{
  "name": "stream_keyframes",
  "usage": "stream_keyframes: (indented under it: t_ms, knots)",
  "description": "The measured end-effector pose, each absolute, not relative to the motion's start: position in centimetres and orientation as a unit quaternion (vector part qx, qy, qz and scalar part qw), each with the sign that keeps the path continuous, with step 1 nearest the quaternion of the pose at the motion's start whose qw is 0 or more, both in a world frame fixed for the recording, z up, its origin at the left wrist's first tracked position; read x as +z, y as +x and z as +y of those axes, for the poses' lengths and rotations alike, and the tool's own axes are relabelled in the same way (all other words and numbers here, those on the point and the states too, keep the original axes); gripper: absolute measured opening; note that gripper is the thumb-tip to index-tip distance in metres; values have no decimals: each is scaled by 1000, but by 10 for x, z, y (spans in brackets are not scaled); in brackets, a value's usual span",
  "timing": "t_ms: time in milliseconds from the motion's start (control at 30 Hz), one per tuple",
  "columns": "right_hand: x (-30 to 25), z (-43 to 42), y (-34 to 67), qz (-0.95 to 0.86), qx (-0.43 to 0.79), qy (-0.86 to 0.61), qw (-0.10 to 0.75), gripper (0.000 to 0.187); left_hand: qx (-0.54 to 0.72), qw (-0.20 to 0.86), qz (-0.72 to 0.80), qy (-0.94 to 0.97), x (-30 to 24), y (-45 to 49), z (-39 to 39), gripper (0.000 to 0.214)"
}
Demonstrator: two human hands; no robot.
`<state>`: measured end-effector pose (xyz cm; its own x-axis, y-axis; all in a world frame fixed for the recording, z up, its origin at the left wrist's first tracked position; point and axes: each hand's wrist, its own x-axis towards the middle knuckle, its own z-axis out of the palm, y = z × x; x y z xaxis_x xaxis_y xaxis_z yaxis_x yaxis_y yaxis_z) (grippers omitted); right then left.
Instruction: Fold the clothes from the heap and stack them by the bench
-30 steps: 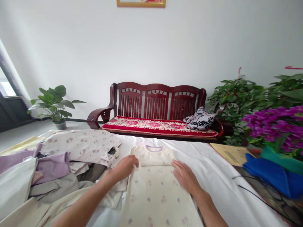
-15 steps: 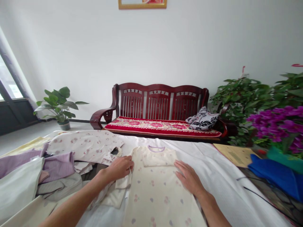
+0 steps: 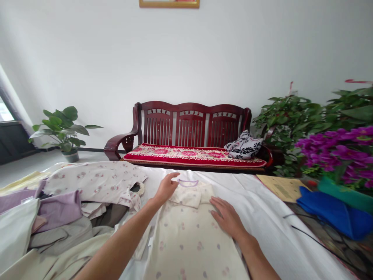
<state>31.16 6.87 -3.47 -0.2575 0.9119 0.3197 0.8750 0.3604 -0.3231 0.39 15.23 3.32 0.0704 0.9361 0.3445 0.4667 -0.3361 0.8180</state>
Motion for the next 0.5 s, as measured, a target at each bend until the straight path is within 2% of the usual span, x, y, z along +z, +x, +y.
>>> stream_keyframes:
  t_ms: [267, 400, 500]
  knots:
    - [-19, 70, 298, -769, 24, -591, 241, 37, 436, 200, 610, 631, -10, -54, 131, 50]
    - [2, 79, 278, -739, 2, -641, 206, 35, 370, 156, 632, 663, -23, -48, 112, 59]
    - [15, 89, 260, -706, 23, -684, 179, 39, 323, 130, 649, 677, -27, -38, 106, 55]
